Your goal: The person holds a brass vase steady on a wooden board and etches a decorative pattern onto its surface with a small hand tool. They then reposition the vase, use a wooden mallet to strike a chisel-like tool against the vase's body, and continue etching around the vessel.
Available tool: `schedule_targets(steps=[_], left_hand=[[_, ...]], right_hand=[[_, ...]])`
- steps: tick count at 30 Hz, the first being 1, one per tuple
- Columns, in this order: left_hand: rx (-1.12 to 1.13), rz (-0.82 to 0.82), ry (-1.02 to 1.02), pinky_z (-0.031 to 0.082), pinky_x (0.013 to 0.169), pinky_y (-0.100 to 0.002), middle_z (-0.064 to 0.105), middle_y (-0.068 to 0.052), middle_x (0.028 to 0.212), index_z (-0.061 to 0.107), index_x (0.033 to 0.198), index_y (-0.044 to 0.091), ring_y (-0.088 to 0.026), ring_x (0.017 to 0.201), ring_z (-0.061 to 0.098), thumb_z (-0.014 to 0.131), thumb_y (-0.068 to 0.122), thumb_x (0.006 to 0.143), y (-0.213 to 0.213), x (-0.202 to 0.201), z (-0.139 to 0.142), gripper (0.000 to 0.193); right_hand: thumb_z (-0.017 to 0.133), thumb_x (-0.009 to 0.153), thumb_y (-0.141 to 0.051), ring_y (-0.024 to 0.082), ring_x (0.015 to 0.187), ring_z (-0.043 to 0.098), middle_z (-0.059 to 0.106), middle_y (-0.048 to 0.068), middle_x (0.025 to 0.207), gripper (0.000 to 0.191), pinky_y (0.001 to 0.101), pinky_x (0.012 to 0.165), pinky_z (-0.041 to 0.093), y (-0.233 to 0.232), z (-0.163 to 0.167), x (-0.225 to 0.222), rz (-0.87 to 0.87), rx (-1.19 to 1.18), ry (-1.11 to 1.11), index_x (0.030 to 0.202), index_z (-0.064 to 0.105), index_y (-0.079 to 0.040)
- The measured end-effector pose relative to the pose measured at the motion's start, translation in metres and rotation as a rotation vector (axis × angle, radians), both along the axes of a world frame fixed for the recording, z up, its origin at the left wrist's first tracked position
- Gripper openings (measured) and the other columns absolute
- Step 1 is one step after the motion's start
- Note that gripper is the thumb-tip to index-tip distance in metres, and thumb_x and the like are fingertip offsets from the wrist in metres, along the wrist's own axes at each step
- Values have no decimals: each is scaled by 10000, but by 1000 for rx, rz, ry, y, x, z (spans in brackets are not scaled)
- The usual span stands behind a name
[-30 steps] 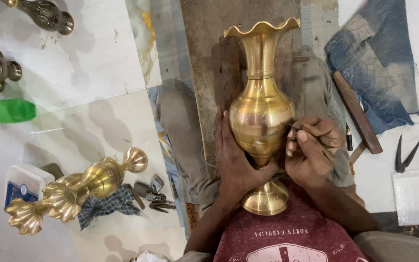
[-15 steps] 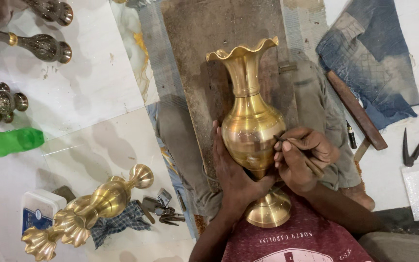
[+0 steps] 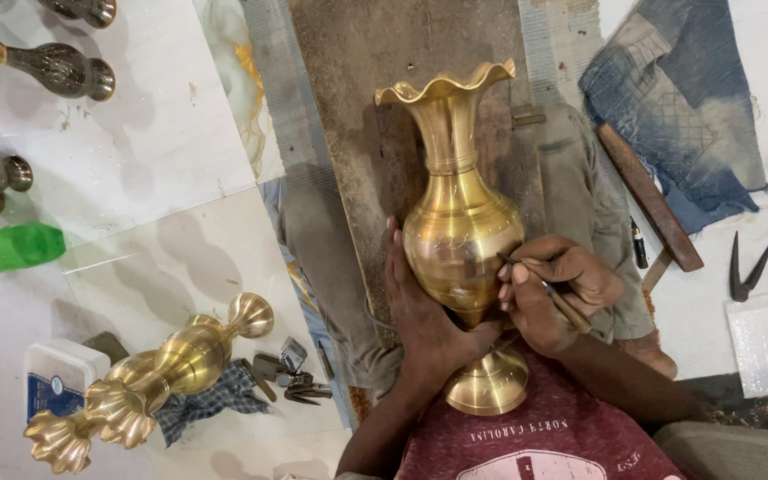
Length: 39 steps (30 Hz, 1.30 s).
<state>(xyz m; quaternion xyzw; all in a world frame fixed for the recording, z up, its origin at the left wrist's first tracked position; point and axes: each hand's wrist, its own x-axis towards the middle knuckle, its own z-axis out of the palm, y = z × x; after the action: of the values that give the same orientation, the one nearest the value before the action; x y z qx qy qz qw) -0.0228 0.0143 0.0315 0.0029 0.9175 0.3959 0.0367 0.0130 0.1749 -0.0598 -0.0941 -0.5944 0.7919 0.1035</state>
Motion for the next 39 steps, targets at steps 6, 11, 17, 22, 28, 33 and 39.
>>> schedule_targets(steps=[6,11,17,22,28,33,39], left_hand=[[8,3,-12,257,1266,-622,162,-291,1692,32,1606,-31,-486,1576,245,925,491,565,-1,1,1,1468],[8,4,-1,255,1263,-624,164,-293,1691,41,1599,-34,-478,1568,245,925,493,561,0,-1,3,1462],[0,6,17,268,1256,-621,171,-292,1692,59,1598,-29,-482,1562,257,928,511,567,-2,0,1,1453],[-2,13,67,283,1269,-614,183,-280,1700,77,1607,-17,-474,1570,283,927,531,586,-2,2,-2,1438],[8,2,37,278,1251,-629,167,-277,1692,49,1601,-2,-476,1562,262,929,561,584,-3,2,-3,1459],[16,-16,43,274,1260,-642,140,-277,1706,2,1619,16,-476,1575,247,913,529,624,-5,2,-2,1443],[16,9,23,281,1250,-643,159,-279,1704,24,1619,17,-485,1572,254,901,535,688,-4,2,0,1381]], right_hand=[[533,1068,-60,164,824,752,723,139,993,200,268,723,649,43,-10,-29,726,-101,10,1036,697,49],[589,1070,-68,116,733,700,692,115,922,147,224,623,588,32,-29,-4,324,-5,-114,1010,679,33],[687,961,60,122,722,705,671,137,970,149,224,595,612,11,1,-1,84,306,266,945,552,-1],[625,953,97,163,723,716,683,167,965,63,259,603,618,23,31,-44,334,162,95,957,623,35],[707,956,33,159,697,701,682,120,945,129,246,593,573,27,14,-12,144,549,231,885,616,-25],[702,959,40,141,695,707,700,144,960,68,253,593,616,11,11,-7,102,289,104,929,652,5],[716,873,26,143,663,684,673,163,886,212,261,577,590,15,64,-41,217,565,439,839,511,-16]])
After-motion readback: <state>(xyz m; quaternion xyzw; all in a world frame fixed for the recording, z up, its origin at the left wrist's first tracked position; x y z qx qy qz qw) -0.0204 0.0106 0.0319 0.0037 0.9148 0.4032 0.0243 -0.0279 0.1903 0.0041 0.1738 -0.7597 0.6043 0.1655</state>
